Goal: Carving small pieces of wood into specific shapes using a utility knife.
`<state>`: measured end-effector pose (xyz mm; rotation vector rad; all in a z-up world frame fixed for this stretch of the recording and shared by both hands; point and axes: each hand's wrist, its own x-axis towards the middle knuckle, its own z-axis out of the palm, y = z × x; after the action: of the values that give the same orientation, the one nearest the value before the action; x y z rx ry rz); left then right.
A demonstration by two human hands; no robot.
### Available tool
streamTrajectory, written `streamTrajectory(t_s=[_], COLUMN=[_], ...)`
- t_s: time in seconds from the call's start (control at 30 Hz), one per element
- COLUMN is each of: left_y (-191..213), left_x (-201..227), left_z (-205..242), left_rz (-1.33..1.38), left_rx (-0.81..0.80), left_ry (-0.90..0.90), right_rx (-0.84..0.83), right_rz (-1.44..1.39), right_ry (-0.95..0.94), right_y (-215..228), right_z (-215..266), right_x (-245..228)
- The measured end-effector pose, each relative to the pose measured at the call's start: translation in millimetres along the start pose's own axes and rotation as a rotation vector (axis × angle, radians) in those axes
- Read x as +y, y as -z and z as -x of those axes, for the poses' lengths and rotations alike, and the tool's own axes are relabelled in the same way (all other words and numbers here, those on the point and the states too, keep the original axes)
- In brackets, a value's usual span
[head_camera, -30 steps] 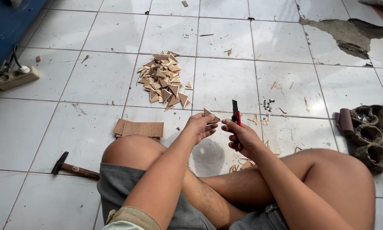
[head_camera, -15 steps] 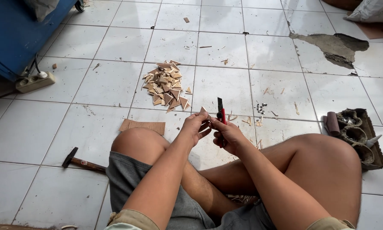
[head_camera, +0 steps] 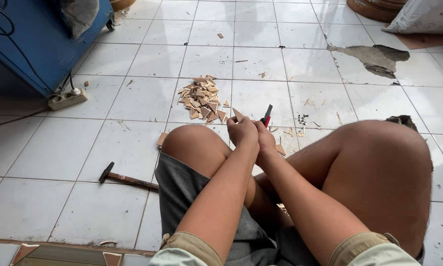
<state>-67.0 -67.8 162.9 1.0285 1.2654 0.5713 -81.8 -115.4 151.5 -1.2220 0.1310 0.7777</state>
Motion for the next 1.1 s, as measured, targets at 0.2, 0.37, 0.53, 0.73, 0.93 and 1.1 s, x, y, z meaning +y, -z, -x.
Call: streamTrajectory(t_s=[0.2,0.37,0.53,0.73,0.93,1.1], left_y=[-5,-3,-3,-17,-17,-5], left_x=[-11,-4,4,0,22,29], left_z=[-15,-10,4,19,91,139], left_rz=[0.084,0.154,0.156,-0.011,0.03,0.114], left_rx=[-0.049,-0.043,-0.039,-0.053,-0.229,-0.439], left_ry=[0.005,0.02,0.004,0.002,-0.15,-0.255], right_rx=[0.011,0.017,0.022,0.026,0.011,-0.009], right_rz=[-0.071,-0.123,-0.186,-0.27,-0.336,-0.382], right_ry=[0.05,0.082,0.093,0.107,0.105,0.098], right_y=[14,28,52,63,77,81], right_z=[1,-9,-28,-6,-13,-26], right_x=[-17,-30,-24,-31,-41,-46])
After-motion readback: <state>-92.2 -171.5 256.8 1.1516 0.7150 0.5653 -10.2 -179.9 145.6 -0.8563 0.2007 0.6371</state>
